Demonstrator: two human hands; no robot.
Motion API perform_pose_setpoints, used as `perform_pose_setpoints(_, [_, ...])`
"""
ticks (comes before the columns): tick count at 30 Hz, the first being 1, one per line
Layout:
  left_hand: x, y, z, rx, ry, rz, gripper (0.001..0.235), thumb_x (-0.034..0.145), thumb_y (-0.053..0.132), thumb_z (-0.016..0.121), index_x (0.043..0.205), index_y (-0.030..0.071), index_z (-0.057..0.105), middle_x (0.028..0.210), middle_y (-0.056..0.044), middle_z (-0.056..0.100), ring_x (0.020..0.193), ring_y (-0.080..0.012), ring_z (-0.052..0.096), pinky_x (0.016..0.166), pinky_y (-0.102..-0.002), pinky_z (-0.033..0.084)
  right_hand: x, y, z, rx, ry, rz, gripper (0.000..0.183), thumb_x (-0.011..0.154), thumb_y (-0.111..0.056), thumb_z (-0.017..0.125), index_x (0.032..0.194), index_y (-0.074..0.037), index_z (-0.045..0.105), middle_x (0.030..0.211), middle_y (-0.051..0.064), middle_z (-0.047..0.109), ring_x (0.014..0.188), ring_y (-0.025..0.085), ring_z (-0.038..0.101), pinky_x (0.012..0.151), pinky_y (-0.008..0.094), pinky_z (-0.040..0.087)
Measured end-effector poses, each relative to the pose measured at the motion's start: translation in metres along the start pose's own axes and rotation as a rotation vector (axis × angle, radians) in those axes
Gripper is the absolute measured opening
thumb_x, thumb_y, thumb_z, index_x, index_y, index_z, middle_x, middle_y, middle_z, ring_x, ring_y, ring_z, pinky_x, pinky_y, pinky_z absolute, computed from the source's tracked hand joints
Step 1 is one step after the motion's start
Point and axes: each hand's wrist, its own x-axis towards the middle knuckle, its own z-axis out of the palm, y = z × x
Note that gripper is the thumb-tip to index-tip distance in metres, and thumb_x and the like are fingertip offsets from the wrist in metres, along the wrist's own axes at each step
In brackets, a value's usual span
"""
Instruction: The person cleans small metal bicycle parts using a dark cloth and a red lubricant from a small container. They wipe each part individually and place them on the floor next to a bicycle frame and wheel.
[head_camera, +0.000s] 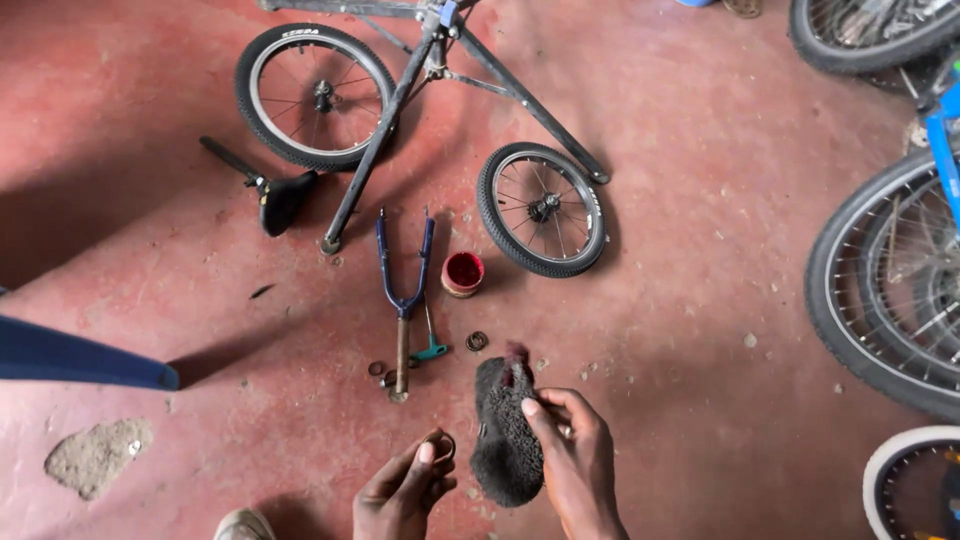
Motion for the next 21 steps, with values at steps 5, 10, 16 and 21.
perform_pose_setpoints(5, [-0.003, 0.045, 0.041, -0.059, -0.016, -0.126, 0.027, 0.079, -0.002, 0.062, 0.101, -0.014, 0.069, 0.092, -0.027, 0.070, 0.079, -0.0330, 0.064, 0.071, -0.038, 0.049, 0.002, -0.006, 0.023, 0.109, 0.094, 0.083, 0.027, 0.078, -0.017, 0.066, 0.099, 0.000, 0.070, 0.092, 0.011, 0.072, 0.088, 0.017, 0.064, 0.078, 0.029, 0.049])
perform_pose_setpoints(10, [0.024, 0.044, 0.056, -0.174, -0.175, -0.166, 0.025, 0.083, -0.003, 0.057, 0.103, -0.016, 0.066, 0.090, -0.022, 0.066, 0.074, -0.0277, 0.059, 0.060, -0.029, 0.045, 0.021, 0.014, 0.042, 0.371, 0.133, 0.086, 0.029, 0.080, -0.008, 0.064, 0.104, 0.007, 0.067, 0.097, 0.016, 0.069, 0.090, 0.020, 0.060, 0.082, 0.031, 0.045])
perform_pose_setpoints(16, [0.035, 0.048, 0.085, -0.162, -0.082, -0.294, 0.023, 0.085, 0.000, 0.059, 0.102, -0.012, 0.068, 0.093, -0.020, 0.068, 0.078, -0.0272, 0.061, 0.064, -0.029, 0.045, 0.039, 0.032, 0.059, 0.619, 0.074, 0.103, 0.039, 0.076, 0.008, 0.054, 0.115, 0.014, 0.061, 0.099, 0.029, 0.068, 0.087, 0.031, 0.062, 0.079, 0.037, 0.048])
perform_pose_setpoints(21, [0.042, 0.033, 0.102, -0.156, 0.082, -0.226, 0.026, 0.079, -0.001, 0.066, 0.102, -0.011, 0.073, 0.087, -0.024, 0.072, 0.066, -0.0250, 0.060, 0.060, -0.029, 0.049, 0.032, -0.030, 0.057, 0.541, -0.005, 0.160, 0.030, 0.074, 0.006, 0.066, 0.101, 0.016, 0.073, 0.093, 0.028, 0.075, 0.078, 0.026, 0.064, 0.072, 0.032, 0.051])
